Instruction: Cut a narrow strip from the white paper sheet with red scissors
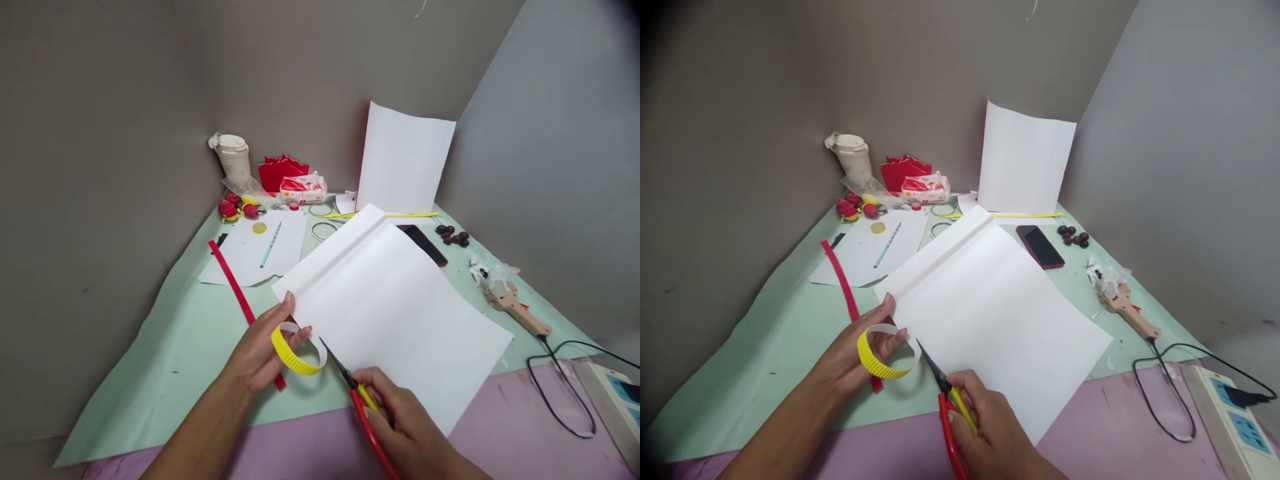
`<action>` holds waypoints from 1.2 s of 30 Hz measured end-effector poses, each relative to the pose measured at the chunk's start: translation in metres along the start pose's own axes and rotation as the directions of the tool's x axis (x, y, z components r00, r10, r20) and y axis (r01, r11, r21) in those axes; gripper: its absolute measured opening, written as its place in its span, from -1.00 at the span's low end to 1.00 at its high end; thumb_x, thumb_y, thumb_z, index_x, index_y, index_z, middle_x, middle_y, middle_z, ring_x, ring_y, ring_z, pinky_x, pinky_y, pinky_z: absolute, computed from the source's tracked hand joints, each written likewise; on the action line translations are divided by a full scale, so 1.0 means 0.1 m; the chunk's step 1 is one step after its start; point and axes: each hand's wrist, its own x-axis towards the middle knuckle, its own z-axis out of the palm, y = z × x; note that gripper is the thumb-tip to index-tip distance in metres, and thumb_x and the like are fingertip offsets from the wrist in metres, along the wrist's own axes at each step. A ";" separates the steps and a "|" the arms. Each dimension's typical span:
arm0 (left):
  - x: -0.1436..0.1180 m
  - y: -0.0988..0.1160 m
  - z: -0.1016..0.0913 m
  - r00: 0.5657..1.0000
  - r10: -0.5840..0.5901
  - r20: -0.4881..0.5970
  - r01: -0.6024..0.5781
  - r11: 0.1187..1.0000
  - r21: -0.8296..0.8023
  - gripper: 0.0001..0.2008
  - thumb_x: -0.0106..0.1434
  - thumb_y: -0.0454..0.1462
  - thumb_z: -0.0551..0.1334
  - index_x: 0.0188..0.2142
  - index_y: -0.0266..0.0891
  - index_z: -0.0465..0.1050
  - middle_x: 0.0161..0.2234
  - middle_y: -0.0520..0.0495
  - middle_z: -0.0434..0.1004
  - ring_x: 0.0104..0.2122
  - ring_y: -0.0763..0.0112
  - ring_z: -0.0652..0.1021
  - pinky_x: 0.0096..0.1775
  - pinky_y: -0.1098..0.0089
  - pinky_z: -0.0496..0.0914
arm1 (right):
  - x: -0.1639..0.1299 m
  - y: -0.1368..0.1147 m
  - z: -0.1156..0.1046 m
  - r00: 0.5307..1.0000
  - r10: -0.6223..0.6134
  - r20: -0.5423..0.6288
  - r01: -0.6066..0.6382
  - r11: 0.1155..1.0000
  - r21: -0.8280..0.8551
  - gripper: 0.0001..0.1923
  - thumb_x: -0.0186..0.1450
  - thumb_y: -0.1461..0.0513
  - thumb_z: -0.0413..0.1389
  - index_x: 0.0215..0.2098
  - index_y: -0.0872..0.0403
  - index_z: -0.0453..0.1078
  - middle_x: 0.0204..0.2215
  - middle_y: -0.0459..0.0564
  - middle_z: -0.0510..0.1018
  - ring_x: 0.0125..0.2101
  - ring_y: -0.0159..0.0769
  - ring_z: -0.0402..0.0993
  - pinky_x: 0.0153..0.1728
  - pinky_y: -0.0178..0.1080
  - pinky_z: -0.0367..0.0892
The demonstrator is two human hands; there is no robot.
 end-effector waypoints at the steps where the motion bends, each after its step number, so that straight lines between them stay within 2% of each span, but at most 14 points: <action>1: 0.00 0.00 0.00 1.000 -0.001 0.003 0.001 1.000 0.002 -0.87 0.19 -0.34 0.31 -0.25 -0.35 0.54 -0.29 -0.12 0.57 -0.42 0.43 0.57 -0.36 0.42 0.60 | 0.00 0.00 0.00 1.000 0.001 -0.004 -0.001 1.000 -0.001 -0.82 0.32 0.17 -0.02 -0.16 0.06 0.30 -0.58 -0.24 0.18 -0.55 -0.41 0.07 -0.51 -0.36 0.03; 3: 0.01 0.02 0.00 1.000 0.001 -0.002 -0.001 1.000 0.008 -0.83 0.21 -0.31 0.29 -0.20 -0.35 0.52 -0.28 -0.15 0.57 -0.40 0.40 0.58 -0.32 0.36 0.60 | 0.00 -0.01 0.00 1.000 0.004 -0.018 -0.004 1.000 -0.003 -0.83 0.31 0.18 -0.02 -0.17 0.06 0.30 -0.59 -0.24 0.16 -0.56 -0.42 0.06 -0.52 -0.36 0.02; 6: 0.00 0.03 0.00 1.000 0.010 -0.023 -0.010 1.000 0.014 -0.85 0.23 -0.29 0.27 -0.27 -0.37 0.52 -0.43 -0.09 0.54 -0.47 0.44 0.56 -0.25 0.32 0.60 | 0.00 -0.01 0.01 1.000 0.007 -0.030 -0.006 1.000 0.008 -0.82 0.31 0.18 -0.01 -0.16 0.07 0.30 -0.60 -0.25 0.14 -0.57 -0.43 0.04 -0.53 -0.36 0.01; 9: 0.00 0.01 0.00 0.999 0.034 -0.040 -0.033 0.999 0.012 -0.83 0.23 -0.28 0.28 -0.45 -0.36 0.48 -0.65 0.07 0.35 -0.63 0.57 0.44 -0.19 0.28 0.59 | -0.01 0.00 0.01 1.000 0.007 -0.025 -0.007 1.000 0.015 -0.79 0.32 0.15 -0.01 -0.15 0.09 0.31 -0.59 -0.25 0.15 -0.56 -0.42 0.04 -0.52 -0.36 0.02; 11: 0.01 0.00 -0.01 0.998 0.048 -0.049 -0.048 0.999 0.008 -0.79 0.22 -0.29 0.29 -0.51 -0.34 0.44 -0.70 0.15 0.22 -0.69 0.64 0.34 -0.16 0.23 0.58 | -0.01 0.00 0.00 1.000 0.006 -0.029 -0.007 1.000 -0.007 -0.78 0.31 0.15 0.00 -0.14 0.09 0.31 -0.59 -0.25 0.16 -0.55 -0.42 0.06 -0.51 -0.36 0.03; 16: 0.02 -0.01 0.00 0.997 0.052 -0.052 -0.051 0.998 0.021 -0.86 0.24 -0.29 0.27 -0.39 -0.36 0.49 -0.65 0.12 0.24 -0.63 0.61 0.37 -0.19 0.22 0.59 | -0.01 0.01 0.00 0.999 0.028 -0.037 -0.029 0.999 -0.032 -0.78 0.29 0.16 -0.01 -0.14 0.08 0.31 -0.58 -0.23 0.18 -0.54 -0.40 0.09 -0.48 -0.35 0.07; 20: 0.01 -0.01 0.01 0.997 0.053 -0.061 -0.051 0.998 0.022 -0.83 0.24 -0.30 0.27 -0.46 -0.35 0.45 -0.67 0.16 0.16 -0.66 0.64 0.31 -0.17 0.22 0.58 | -0.01 -0.01 0.00 0.999 0.038 -0.039 -0.038 0.999 -0.020 -0.78 0.30 0.17 -0.02 -0.14 0.08 0.31 -0.58 -0.23 0.17 -0.54 -0.40 0.08 -0.49 -0.35 0.06; 27: 0.02 -0.01 0.03 0.998 0.039 -0.055 -0.039 0.999 0.002 -0.79 0.23 -0.29 0.28 -0.52 -0.34 0.41 -0.68 0.17 0.15 -0.68 0.65 0.31 -0.19 0.26 0.59 | -0.02 0.01 0.00 0.999 0.030 -0.018 -0.030 1.000 0.001 -0.77 0.31 0.14 -0.03 -0.13 0.07 0.31 -0.59 -0.24 0.14 -0.55 -0.40 0.04 -0.50 -0.35 0.05; 36: 0.01 -0.01 0.02 0.998 0.036 -0.047 -0.036 0.999 0.008 -0.87 0.25 -0.30 0.25 -0.35 -0.37 0.51 -0.60 0.07 0.30 -0.55 0.56 0.45 -0.20 0.28 0.59 | -0.02 -0.01 0.00 0.999 0.027 -0.026 -0.027 1.000 -0.003 -0.80 0.31 0.18 -0.03 -0.15 0.07 0.31 -0.59 -0.24 0.14 -0.55 -0.40 0.05 -0.50 -0.35 0.05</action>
